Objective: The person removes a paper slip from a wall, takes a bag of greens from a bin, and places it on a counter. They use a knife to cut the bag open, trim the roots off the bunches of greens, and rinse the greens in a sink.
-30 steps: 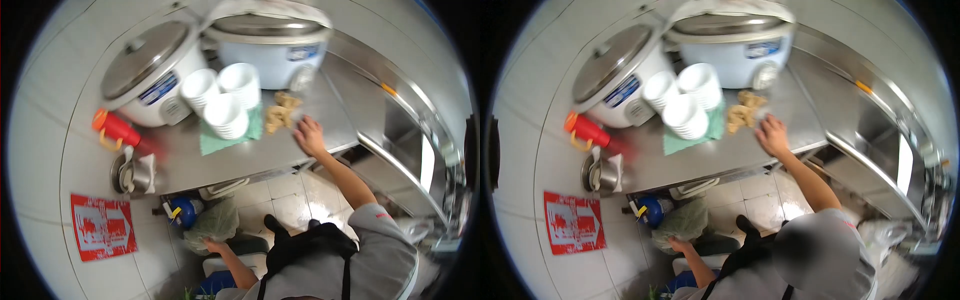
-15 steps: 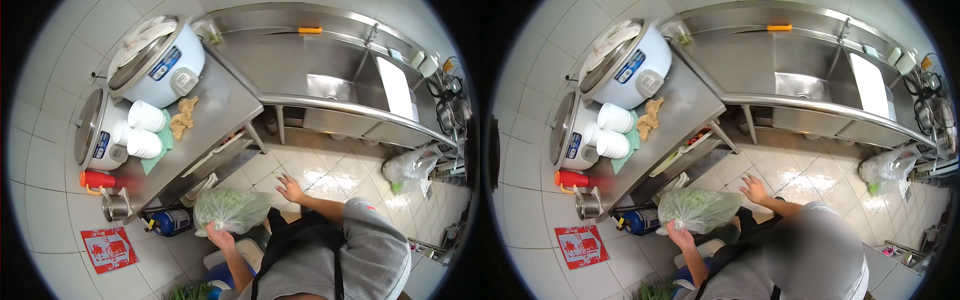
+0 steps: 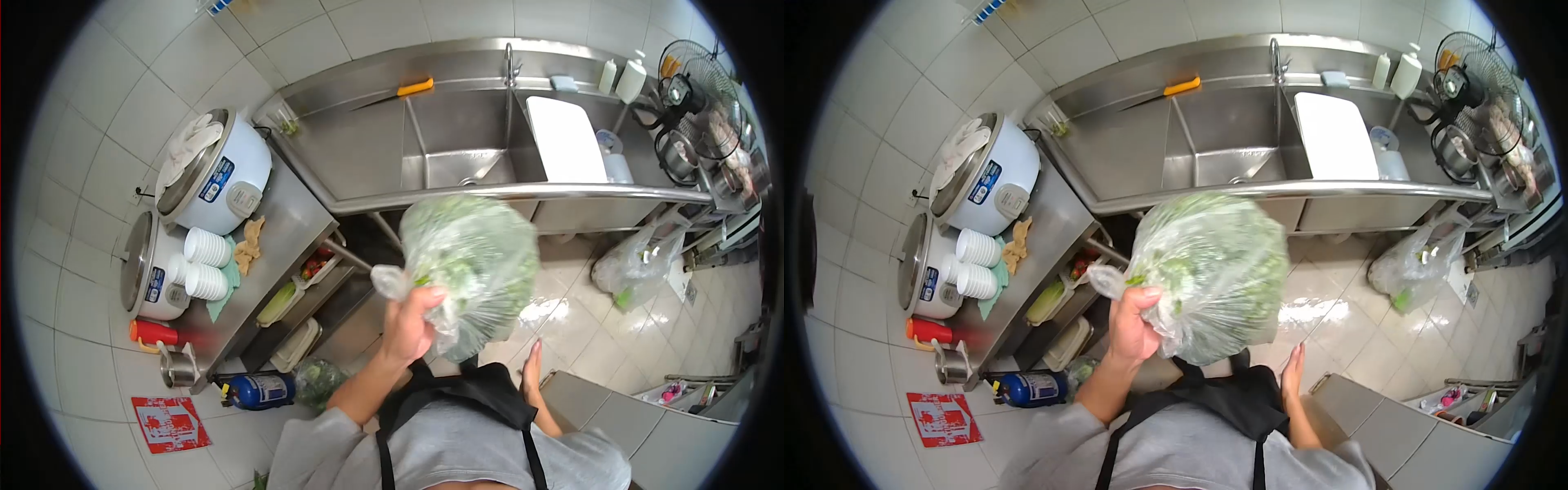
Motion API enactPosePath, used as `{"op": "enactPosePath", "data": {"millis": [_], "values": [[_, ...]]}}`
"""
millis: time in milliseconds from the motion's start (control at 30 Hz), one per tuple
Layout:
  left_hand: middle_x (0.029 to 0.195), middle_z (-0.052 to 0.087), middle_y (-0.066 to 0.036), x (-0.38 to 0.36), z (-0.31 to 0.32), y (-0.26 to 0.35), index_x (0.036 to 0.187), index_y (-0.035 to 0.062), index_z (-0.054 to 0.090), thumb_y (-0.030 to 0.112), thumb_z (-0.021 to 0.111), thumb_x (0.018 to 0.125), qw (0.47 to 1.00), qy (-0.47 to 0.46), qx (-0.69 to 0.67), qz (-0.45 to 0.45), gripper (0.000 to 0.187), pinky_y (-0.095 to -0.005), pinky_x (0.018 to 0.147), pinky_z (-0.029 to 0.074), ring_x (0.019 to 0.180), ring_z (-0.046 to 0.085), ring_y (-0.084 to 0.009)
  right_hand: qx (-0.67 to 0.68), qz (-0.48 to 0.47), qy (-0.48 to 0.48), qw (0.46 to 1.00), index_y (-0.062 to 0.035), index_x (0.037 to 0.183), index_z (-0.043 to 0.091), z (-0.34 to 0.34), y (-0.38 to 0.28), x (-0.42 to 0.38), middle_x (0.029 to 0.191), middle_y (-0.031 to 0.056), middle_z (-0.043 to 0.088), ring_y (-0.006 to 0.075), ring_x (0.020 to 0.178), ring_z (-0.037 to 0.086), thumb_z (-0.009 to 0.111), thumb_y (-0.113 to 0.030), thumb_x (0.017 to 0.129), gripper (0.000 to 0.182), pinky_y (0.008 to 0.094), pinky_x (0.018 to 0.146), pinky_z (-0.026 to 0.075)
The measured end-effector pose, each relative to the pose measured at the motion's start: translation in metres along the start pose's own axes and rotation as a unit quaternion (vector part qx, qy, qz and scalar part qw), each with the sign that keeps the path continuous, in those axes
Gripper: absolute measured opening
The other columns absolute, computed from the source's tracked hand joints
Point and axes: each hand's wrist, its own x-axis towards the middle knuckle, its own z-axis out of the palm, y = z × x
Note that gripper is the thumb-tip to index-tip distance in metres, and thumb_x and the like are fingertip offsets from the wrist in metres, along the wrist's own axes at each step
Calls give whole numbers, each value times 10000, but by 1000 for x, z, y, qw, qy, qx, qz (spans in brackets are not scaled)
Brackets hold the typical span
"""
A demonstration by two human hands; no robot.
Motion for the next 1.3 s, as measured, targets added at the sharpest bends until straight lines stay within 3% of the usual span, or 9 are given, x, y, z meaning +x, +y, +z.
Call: {"op": "enactPosePath", "data": {"millis": [133, 200, 233, 333, 500, 667, 967, 1100, 1300], "values": [[982, 584, -118, 22, 52, 24, 1139, -47, 465, 84, 475, 726, 987, -160, 9, -1, 433, -328, 794, 474, 885, 586, -199, 271, 69, -125, 952, -290, 1403, 0, 11, -55, -43, 1467, 87, -45, 426, 1263, 224, 337, -750, 743, 873, 594, 926, 297], [931, 594, -100, 29, 72, 36, 1117, -44, 481, 77, 485, 708, 984, -175, -4, -13, 427, -320, 780, 469, 847, 590, -200, 444, -99, -152, 878, -245, 1407, -2, 20, -65, -23, 1465, 9, 67, 284, 1311, 192, 301, -732, 757, 867, 492, 1029, 240], [875, 576, -81, 36, 81, 45, 1028, -20, 486, 74, 508, 718, 962, -203, 79, 166, 325, -311, 745, 461, 802, 576, -180, 451, -159, -78, 875, -224, 1408, 9, 15, -81, -22, 1461, 14, 89, 260, 1311, 198, 316, -699, 780, 845, 474, 1041, 227], [705, 523, -22, 59, 102, 70, 761, 52, 502, 66, 579, 748, 686, -222, 301, 624, 79, -284, 642, 436, 666, 534, -118, 410, -274, 87, 865, -190, 1410, 38, 12, -135, -36, 1455, 42, 109, 248, 1312, 197, 363, -621, 828, 794, 461, 1055, 209], [626, 490, 14, 106, 135, 144, 649, 89, 490, 77, 585, 759, 463, -169, 305, 815, 146, -259, 566, 401, 591, 496, -85, 384, -431, 64, 814, -150, 1409, 83, 54, -221, -42, 1463, 65, 39, 270, 1320, 156, 439, -392, 889, 676, 436, 1058, 202], [610, 453, 28, 192, 128, 236, 624, 101, 458, 74, 571, 754, 594, -225, 274, 722, 174, -239, 530, 354, 557, 430, -67, 244, -547, 47, 800, 25, 1323, 251, 167, -312, 27, 1392, 134, 232, 239, 1267, 261, 443, -280, 872, 577, 364, 1041, 194], [562, 375, 57, 263, -6, 255, 543, 140, 392, 129, 595, 700, 855, -318, 186, 366, 257, -233, 488, 296, 508, 346, -49, 390, -303, -116, 862, 43, 1149, 515, 359, -396, 182, 1153, 125, 544, 175, 1018, 525, 467, 0, 846, 310, 276, 866, 423], [695, 526, 10, 300, -77, 237, 716, 68, 560, 181, 668, 670, 664, -470, 354, 460, 164, -280, 615, 406, 655, 511, -118, 264, -226, -164, 923, 19, 1208, 441, 356, -296, 198, 1147, 141, 523, 207, 1015, 521, 501, 9, 784, 429, 266, 880, 399], [842, 584, -28, 386, -95, 221, 892, 35, 576, 262, 667, 690, 683, -477, 454, 317, 317, -308, 705, 439, 759, 563, -181, -161, -308, -83, 934, -33, 1207, 341, 296, -328, 121, 1096, 151, 449, 198, 815, 540, 615, 18, 647, 625, 300, 592, 453]]}}
